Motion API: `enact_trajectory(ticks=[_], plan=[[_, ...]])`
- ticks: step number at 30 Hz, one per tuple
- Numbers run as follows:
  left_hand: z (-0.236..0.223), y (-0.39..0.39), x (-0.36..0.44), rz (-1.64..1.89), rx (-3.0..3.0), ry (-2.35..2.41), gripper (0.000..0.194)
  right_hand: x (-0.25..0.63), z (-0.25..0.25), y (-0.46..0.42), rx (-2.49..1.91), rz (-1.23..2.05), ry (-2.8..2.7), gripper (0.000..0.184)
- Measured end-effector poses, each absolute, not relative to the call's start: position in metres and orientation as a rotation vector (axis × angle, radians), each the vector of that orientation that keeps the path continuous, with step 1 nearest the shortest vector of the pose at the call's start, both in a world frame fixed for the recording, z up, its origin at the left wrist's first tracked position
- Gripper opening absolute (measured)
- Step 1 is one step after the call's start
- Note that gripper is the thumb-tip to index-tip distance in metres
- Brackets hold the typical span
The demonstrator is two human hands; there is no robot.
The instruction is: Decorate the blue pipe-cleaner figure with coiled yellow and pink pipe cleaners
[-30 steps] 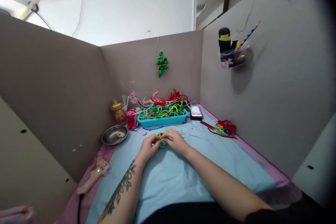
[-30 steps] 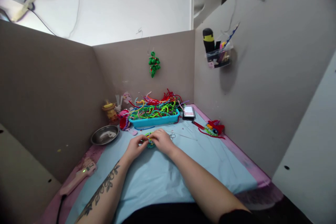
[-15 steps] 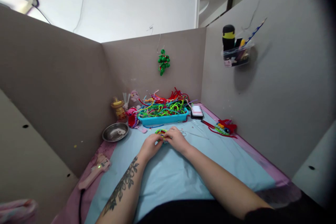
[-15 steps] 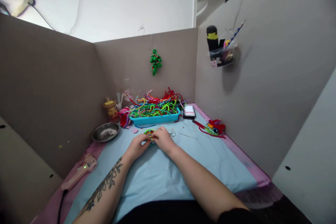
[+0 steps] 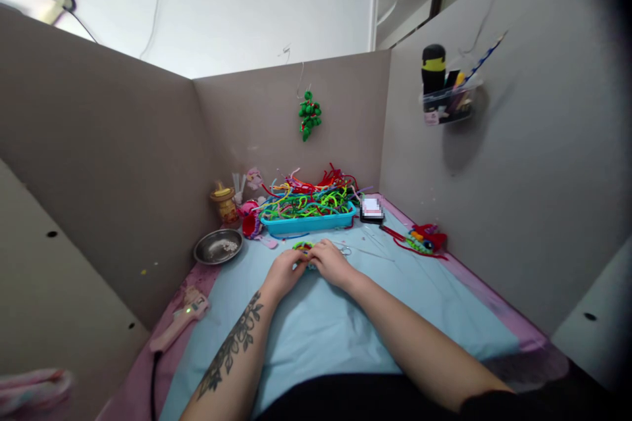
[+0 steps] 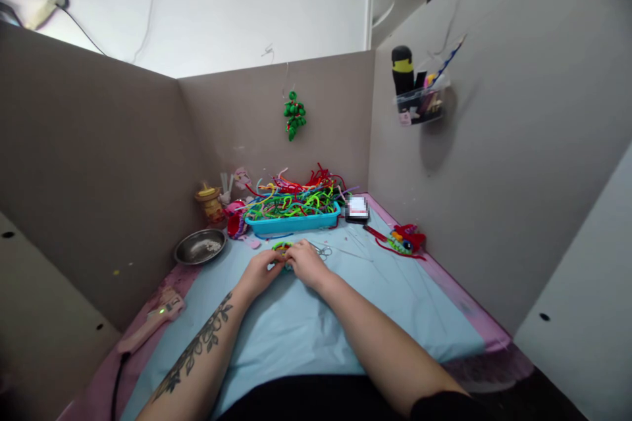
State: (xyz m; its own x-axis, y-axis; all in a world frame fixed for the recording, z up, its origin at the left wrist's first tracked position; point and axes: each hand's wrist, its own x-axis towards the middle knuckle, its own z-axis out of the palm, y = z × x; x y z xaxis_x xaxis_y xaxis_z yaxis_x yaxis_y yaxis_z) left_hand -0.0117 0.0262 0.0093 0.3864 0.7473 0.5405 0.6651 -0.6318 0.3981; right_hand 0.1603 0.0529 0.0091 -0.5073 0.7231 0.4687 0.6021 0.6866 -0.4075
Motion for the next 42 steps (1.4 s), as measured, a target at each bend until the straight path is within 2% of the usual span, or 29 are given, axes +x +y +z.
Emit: enact_trajectory(ticks=[5,25,37,39,42], plan=[[0.007,0.028,-0.013,1.093,2.484,1.296,0.011,0.159,0.008,0.051,-1.066,0.264,-2.272,0.014],[0.006,0.028,-0.015,1.052,2.514,1.238,0.011,0.159,0.011,0.046,-1.055,0.180,-2.347,0.001],[0.004,0.029,-0.015,1.094,2.431,1.200,0.011,0.161,0.010,0.051,-0.993,0.261,-2.262,0.004],[0.003,0.031,-0.015,1.148,2.357,1.217,0.012,0.162,0.008,0.053,-0.933,0.351,-2.169,0.016],[0.003,0.035,-0.017,1.320,2.110,1.279,0.015,0.162,0.005,0.058,-0.912,0.498,-1.906,0.046]])
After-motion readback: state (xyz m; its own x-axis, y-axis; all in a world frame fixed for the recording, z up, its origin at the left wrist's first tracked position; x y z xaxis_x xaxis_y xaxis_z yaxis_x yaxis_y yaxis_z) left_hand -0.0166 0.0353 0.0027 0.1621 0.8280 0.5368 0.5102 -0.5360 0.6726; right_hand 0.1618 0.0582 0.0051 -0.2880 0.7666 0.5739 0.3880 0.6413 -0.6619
